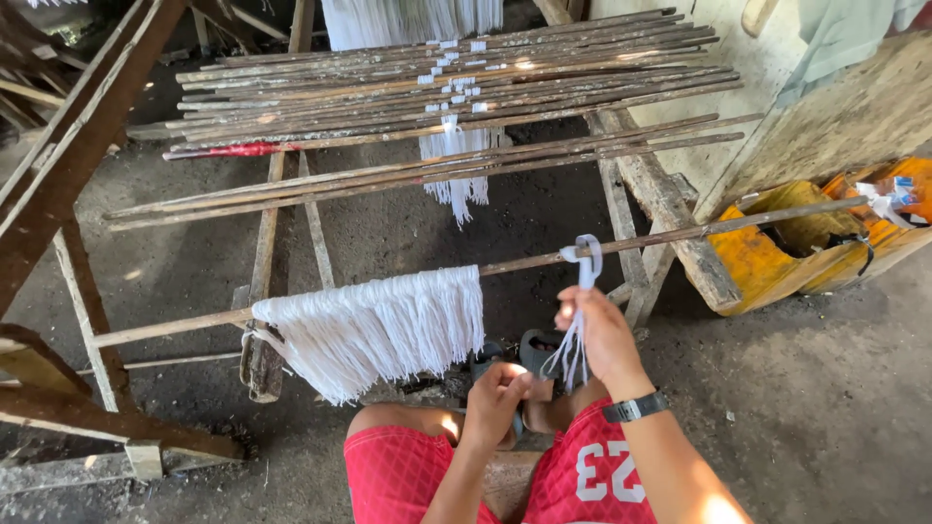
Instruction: A person is manually wrapping and securing bundles of white fibers onto wooden sticks as part of a textile production process.
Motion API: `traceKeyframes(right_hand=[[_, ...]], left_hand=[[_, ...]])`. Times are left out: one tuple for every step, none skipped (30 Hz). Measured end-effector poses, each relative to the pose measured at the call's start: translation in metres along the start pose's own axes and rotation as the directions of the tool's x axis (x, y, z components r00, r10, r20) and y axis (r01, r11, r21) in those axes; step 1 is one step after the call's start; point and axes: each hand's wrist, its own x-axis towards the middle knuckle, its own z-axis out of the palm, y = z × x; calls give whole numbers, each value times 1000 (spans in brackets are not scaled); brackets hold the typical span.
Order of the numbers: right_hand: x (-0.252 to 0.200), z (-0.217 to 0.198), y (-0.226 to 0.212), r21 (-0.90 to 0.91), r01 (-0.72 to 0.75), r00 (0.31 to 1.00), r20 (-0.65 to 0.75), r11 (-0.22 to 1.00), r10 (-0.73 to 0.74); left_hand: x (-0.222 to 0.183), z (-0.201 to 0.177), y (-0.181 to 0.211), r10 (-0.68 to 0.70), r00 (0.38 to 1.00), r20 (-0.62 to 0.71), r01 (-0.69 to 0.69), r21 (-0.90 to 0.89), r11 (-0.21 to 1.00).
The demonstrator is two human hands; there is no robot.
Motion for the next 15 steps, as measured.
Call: traceKeyframes(right_hand=[[7, -10, 4, 111, 92, 993, -85, 990, -82], [15, -19, 8, 214, 192, 972, -177, 958, -155], [21, -28, 8, 216, 199, 970, -180, 956, -162], [25, -37, 10, 156, 310, 925, -276, 938, -260], [29, -46, 13, 85, 412, 861, -363, 907, -356], [29, -52, 16, 83, 408, 860, -370, 909, -352], [28, -59, 20, -214, 290, 857, -376, 933, -352], [29, -65, 23, -488, 139, 854, -381, 861, -354], [24, -71, 27, -489, 134, 852, -387, 862, -352], [20, -74, 33, -592, -50, 925, -331, 804, -187], [17, -77, 38, -688, -211, 955, -296, 694, -2], [12, -84, 49, -688, -219, 955, -296, 692, 8], [7, -91, 59, -730, -243, 942, -335, 639, -25], [6, -96, 69, -768, -262, 929, -365, 584, -64], [-2, -93, 71, -770, -262, 932, -359, 582, -56]], left_hand=[[-2, -3, -1, -99, 995, 17, 98, 33, 995], [-4, -6, -1, -196, 980, 29, 193, 70, 979], [-3, -7, -8, -189, 982, 31, 186, 74, 980], [-5, -8, -17, -209, 978, 27, 208, 23, 978], [-7, -10, -25, -230, 973, 24, 230, -28, 973], [-9, -11, -28, -234, 972, 31, 235, -26, 972], [-11, -13, -30, -245, 969, 16, 245, -25, 969], [-12, -15, -32, -253, 968, 2, 253, -24, 967], [-13, -14, -39, -255, 967, 9, 255, -21, 967], [-13, -15, -46, -254, 967, 4, 254, -41, 966], [-14, -15, -54, -254, 967, 0, 254, -61, 965], [-16, -16, -55, -264, 964, -1, 264, -62, 963], [-17, -18, -57, -271, 962, -12, 269, -79, 960], [-18, -21, -58, -275, 961, -30, 271, -97, 958], [-18, -23, -54, -283, 958, -36, 279, -99, 955]])
